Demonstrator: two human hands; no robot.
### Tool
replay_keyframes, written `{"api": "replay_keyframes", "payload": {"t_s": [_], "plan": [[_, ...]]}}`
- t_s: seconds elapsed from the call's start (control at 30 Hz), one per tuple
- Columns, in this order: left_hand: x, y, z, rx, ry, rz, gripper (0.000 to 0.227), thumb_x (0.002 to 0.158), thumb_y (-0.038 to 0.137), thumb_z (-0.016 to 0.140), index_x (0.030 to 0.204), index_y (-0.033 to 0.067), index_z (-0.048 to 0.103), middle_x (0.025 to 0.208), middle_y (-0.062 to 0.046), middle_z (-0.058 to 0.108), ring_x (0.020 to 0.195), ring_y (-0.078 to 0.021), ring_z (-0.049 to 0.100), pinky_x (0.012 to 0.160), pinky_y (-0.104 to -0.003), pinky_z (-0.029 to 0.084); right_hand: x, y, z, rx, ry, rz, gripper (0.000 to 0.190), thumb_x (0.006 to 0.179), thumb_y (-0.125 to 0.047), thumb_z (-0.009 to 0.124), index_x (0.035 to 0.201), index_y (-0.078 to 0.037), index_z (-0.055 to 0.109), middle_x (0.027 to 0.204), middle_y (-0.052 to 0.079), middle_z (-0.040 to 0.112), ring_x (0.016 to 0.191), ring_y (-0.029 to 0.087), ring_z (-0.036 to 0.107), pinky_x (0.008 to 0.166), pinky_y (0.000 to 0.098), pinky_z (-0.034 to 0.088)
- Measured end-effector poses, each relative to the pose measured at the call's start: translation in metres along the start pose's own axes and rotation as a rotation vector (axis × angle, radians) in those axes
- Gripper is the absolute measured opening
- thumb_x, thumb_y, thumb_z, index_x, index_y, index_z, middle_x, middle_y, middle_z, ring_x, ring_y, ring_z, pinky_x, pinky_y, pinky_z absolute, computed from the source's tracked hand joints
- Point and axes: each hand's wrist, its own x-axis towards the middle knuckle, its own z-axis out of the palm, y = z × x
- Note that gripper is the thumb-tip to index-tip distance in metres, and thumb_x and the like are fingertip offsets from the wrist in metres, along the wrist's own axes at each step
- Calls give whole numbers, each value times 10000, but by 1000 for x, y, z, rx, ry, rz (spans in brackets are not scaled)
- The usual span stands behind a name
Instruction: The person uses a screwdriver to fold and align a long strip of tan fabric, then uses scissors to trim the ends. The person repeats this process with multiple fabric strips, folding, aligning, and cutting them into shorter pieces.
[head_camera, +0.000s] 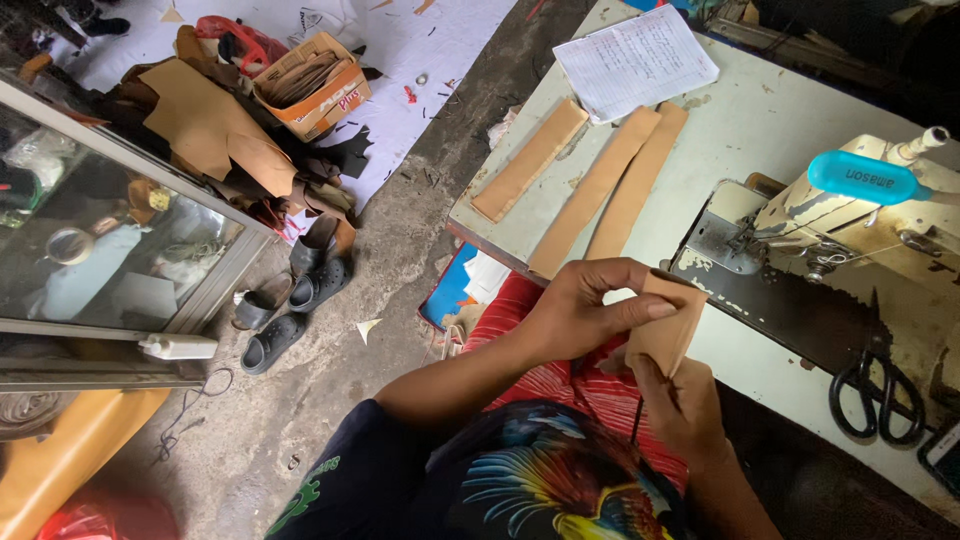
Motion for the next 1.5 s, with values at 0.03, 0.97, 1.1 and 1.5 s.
{"api": "replay_keyframes", "payload": {"t_s": [0.03,0.97,1.1,1.5], "plan": [[2,3,1,1,1,6,115,970,274,727,971,160,721,935,69,700,844,-4,585,723,-191,474,1,0,-6,-3,0,-5,359,1016,-187,485,964,51,748,923,140,796,914,228,775,850,357,622],[-34,-105,27,-222,-65,-208,135,970,82,721,873,-7,691,551,-133,653,423,-125,599,409,-218,452,-13,69,14,-23,215,-262,287,1002,-91,568,767,-25,718,560,136,575,468,201,516,482,381,487],[-28,-96,23,-315,-71,-242,98,940,50,743,926,-36,699,674,-232,700,526,-244,706,455,-321,552,-8,77,10,-5,229,-308,334,1024,-102,568,726,-66,715,546,93,565,450,175,504,487,325,470],[55,-55,-8,-457,293,-76,228,1029,151,606,1117,-38,699,962,-240,767,898,-346,774,841,-527,644,-22,67,15,133,141,-48,273,1050,-123,466,1093,7,701,601,119,709,406,167,647,462,305,572]]}}
